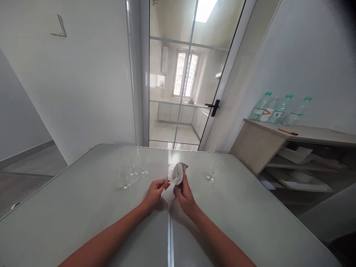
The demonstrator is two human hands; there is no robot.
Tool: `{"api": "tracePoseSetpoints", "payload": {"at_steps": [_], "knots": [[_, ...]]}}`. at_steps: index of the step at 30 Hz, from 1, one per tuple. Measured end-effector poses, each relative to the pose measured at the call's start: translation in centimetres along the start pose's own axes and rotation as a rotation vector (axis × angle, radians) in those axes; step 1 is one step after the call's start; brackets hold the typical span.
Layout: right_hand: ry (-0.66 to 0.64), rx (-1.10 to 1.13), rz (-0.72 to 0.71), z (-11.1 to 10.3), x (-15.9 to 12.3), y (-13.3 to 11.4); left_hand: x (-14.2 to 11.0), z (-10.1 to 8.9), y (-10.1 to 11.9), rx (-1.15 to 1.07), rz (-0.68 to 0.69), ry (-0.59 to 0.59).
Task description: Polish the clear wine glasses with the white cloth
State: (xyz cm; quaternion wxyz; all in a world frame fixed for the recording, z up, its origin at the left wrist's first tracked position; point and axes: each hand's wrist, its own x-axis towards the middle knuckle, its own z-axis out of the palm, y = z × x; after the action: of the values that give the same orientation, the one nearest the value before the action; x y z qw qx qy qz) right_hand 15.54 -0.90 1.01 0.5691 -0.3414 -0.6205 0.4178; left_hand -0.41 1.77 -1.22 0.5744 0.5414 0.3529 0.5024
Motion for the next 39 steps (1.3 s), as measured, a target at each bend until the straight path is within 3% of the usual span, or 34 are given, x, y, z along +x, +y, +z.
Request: {"api": "tracePoseSetpoints", "payload": {"at_steps": [2, 6, 8, 10, 12, 15, 19, 21, 25, 29, 34, 39], "knots": [[-0.029, -0.297, -0.145, -0.2, 0.1, 0.0, 0.0, -0.1, -0.2, 0.041, -0.016, -0.011], [-0.235, -0.715, -0.415, -1.7, 1.0, -1.2, -0.3, -0.1, -0.5, 0.257, 0.054, -0.028], [-0.266, -0.800, -0.442, -2.2, 1.5, -2.0, -0.7, 0.0, -0.4, 0.458, 0.158, -0.031], [-0.218, -0.804, -0.381, -2.4, 1.7, -2.3, -1.1, 0.0, -0.2, 0.650, 0.237, -0.035], [-0.140, -0.711, -0.258, -2.5, 1.9, -2.0, -1.6, 0.1, 0.1, 0.782, 0.293, -0.043], [-0.011, -0.354, 0.002, -2.9, 2.0, -0.6, -2.0, 0.0, 0.5, 0.845, 0.354, -0.077], [0.106, 0.308, 0.383, -3.2, 2.1, 0.6, -1.9, 0.2, 0.9, 0.659, 0.280, -0.100], [0.111, 0.532, 0.478, -2.6, 1.9, 0.5, -1.6, 0.3, 0.7, 0.510, 0.190, -0.134], [0.050, 0.683, 0.422, -0.3, 1.3, -0.1, -0.8, 0.4, -0.7, 0.196, -0.011, -0.168], [0.078, 0.620, 0.360, 1.0, 0.6, 0.8, -0.4, 0.5, -1.4, 0.009, -0.126, -0.062], [0.156, 0.458, 0.294, 1.1, -0.2, 2.4, -0.5, 1.1, -0.7, -0.012, -0.032, 0.082], [0.102, 0.348, 0.207, 1.8, -0.2, 2.3, -0.4, 1.0, -1.0, 0.036, 0.002, 0.232]]}}
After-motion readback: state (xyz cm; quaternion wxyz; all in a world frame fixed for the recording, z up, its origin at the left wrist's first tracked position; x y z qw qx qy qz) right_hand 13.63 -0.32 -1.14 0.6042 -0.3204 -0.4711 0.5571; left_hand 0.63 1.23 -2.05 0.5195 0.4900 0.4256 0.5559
